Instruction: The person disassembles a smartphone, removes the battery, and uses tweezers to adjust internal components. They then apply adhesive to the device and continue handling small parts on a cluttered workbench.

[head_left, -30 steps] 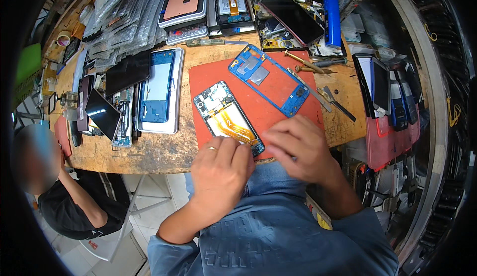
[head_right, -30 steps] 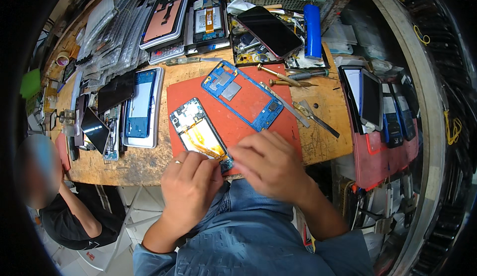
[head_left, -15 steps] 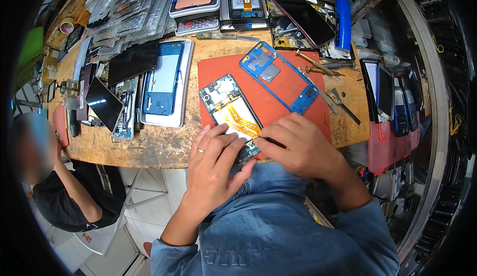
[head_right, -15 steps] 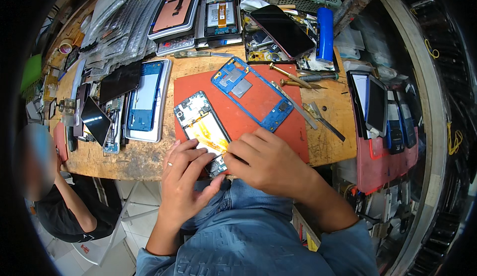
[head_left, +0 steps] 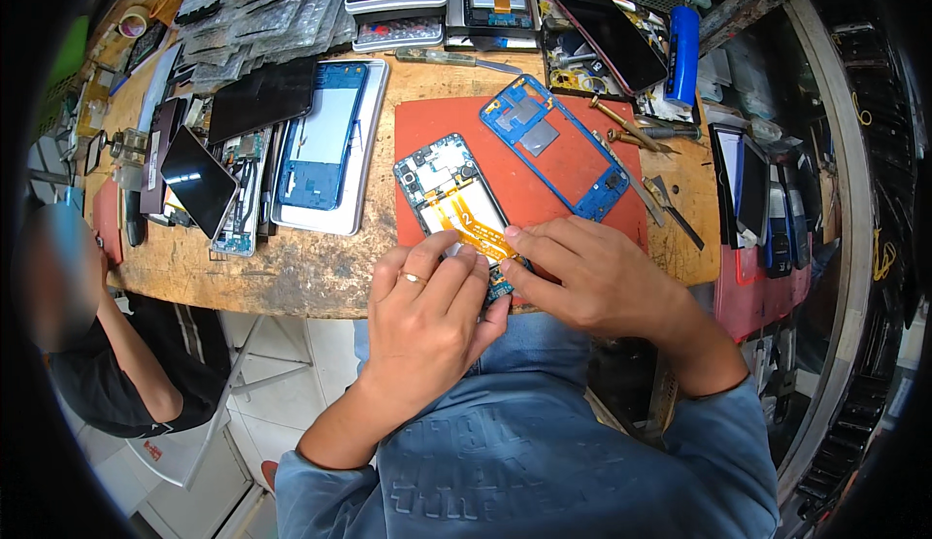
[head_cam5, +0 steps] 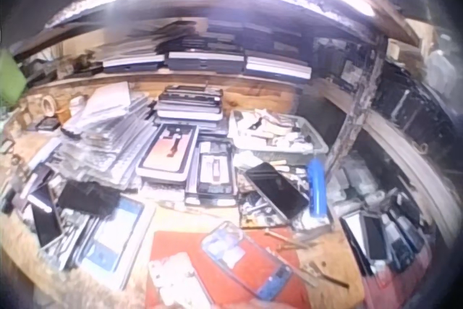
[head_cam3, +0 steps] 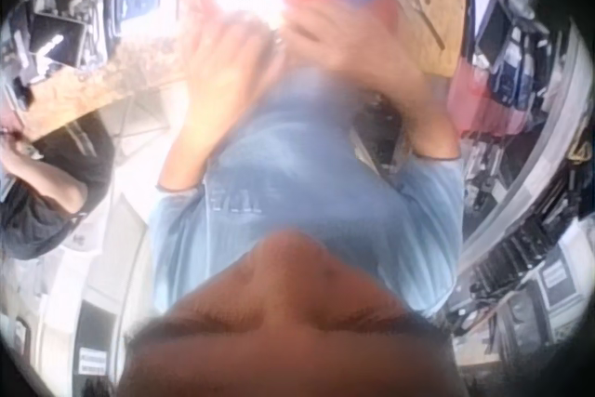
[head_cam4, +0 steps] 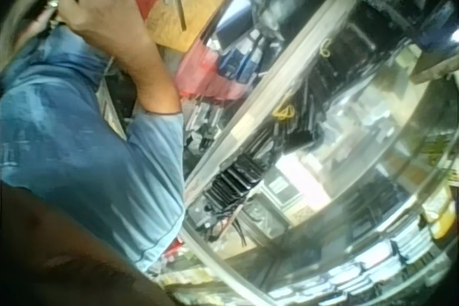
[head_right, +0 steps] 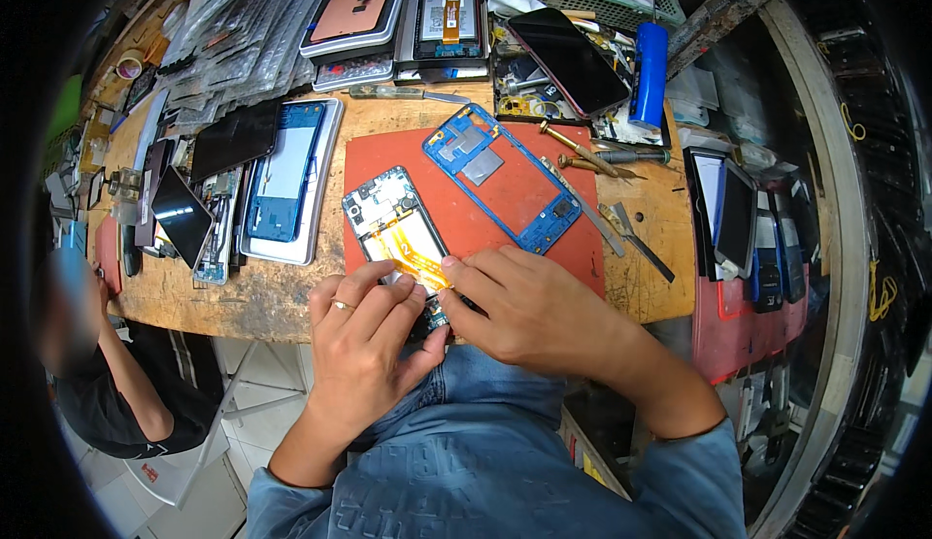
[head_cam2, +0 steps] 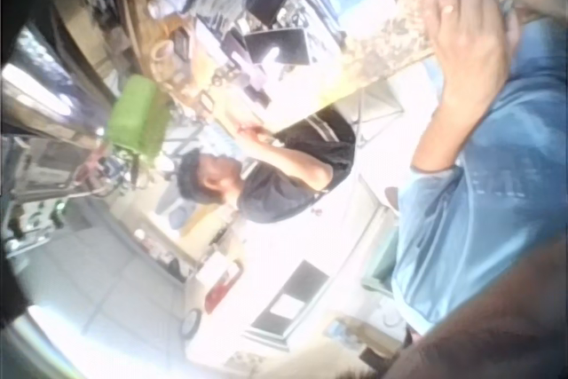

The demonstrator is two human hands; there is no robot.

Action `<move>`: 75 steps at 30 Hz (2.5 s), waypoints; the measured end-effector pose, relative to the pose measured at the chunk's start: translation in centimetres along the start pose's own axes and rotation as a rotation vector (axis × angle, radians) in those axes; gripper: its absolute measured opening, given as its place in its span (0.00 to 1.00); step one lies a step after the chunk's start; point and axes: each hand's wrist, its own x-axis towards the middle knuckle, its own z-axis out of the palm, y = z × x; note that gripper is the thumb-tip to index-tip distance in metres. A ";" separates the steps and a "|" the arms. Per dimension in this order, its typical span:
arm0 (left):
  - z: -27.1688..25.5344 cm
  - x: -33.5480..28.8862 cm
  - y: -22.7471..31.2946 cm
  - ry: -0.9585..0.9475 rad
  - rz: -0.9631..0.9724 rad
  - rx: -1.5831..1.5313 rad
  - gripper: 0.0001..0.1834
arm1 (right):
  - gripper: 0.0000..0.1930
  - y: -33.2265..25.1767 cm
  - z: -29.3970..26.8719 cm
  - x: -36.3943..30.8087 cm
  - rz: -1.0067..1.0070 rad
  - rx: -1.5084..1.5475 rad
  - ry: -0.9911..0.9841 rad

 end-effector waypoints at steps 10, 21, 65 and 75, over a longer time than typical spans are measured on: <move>-0.4 0.8 -0.5 -0.066 0.043 -0.045 0.21 | 0.15 0.6 0.8 -0.3 -0.150 -0.174 0.019; -0.7 1.1 -0.3 -0.084 0.065 -0.042 0.17 | 0.17 1.4 1.5 -0.8 -0.263 -0.215 0.063; 2.1 -0.6 -0.8 0.114 0.220 0.194 0.14 | 0.20 1.5 3.0 -2.3 0.003 0.150 0.290; 2.1 -0.6 -0.9 0.118 0.218 0.177 0.14 | 0.18 1.4 2.4 -1.6 -0.120 -0.007 0.213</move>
